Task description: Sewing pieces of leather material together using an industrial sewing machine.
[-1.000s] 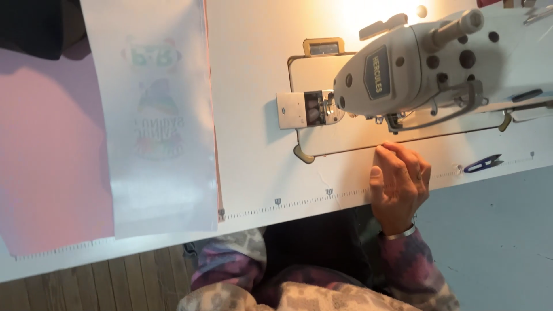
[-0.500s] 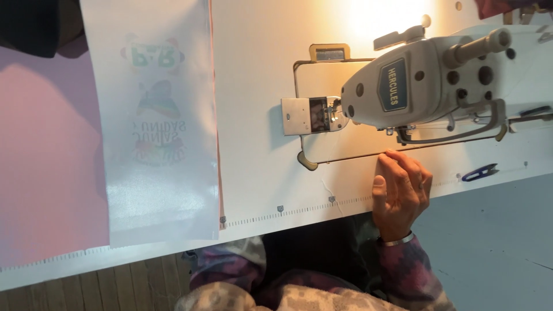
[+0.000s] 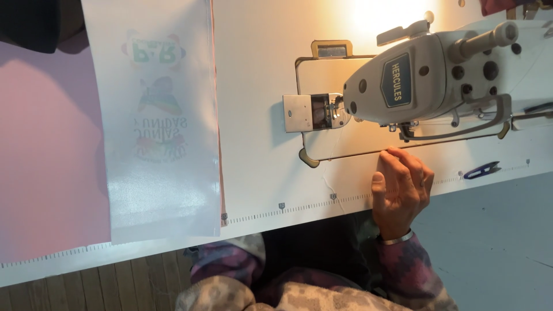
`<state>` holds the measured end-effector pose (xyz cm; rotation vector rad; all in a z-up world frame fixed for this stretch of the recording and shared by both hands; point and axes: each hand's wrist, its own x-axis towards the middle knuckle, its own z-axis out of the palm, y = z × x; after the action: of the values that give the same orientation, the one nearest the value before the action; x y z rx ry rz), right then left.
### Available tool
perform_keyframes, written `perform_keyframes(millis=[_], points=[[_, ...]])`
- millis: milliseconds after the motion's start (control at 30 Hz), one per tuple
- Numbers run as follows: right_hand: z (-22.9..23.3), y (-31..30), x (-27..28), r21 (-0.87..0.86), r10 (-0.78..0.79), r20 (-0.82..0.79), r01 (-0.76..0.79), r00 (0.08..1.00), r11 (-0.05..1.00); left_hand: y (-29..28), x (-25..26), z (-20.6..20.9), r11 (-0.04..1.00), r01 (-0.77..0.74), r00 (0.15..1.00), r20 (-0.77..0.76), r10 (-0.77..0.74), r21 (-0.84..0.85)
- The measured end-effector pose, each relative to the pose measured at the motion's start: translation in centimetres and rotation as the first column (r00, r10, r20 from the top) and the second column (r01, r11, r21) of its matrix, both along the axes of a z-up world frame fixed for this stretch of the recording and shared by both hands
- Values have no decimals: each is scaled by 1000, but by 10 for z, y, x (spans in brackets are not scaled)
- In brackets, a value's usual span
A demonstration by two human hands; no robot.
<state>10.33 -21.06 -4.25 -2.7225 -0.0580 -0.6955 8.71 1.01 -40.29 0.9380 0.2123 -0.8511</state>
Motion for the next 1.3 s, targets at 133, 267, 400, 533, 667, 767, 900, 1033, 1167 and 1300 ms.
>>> perform_keyframes(millis=[133, 267, 400, 533, 667, 767, 900, 1033, 1167, 1300], points=[[3, 5, 2, 4, -18, -11, 19, 1000, 1000, 3, 5, -1, 999, 43, 997, 58, -45, 29], [3, 5, 6, -4, -40, 5, 40, 999, 999, 5, 24, 1, 992, 108, 984, 135, -116, 63], [8, 10, -2, -3, -31, -27, 31, 999, 1000, 13, -1, 3, 981, 164, 973, 150, -178, 103], [6, 8, 6, -20, -28, 16, 28, 999, 999, 5, 28, 5, 972, 194, 946, 238, -222, 136], [2, 5, 5, -3, -40, 5, 40, 999, 999, -5, 29, 3, 958, 241, 920, 278, -277, 156], [2, 6, 3, -3, -10, 8, 10, 1000, 1000, -6, 15, 1, 952, 255, 913, 282, -295, 170], [0, 8, 5, -1, -2, 16, 2, 1000, 1000, -5, 7, -1, 944, 267, 901, 296, -316, 195], [0, 7, 5, 13, -20, 19, 20, 1000, 1000, -6, 1, -2, 926, 307, 876, 315, -365, 219], [0, 8, 5, 9, -30, 13, 30, 999, 1000, -9, 15, 27, 899, 353, 837, 343, -427, 259], [1, 8, 5, -3, -50, 2, 50, 999, 999, -6, 16, 117, 859, 410, 787, 358, -503, 308]])
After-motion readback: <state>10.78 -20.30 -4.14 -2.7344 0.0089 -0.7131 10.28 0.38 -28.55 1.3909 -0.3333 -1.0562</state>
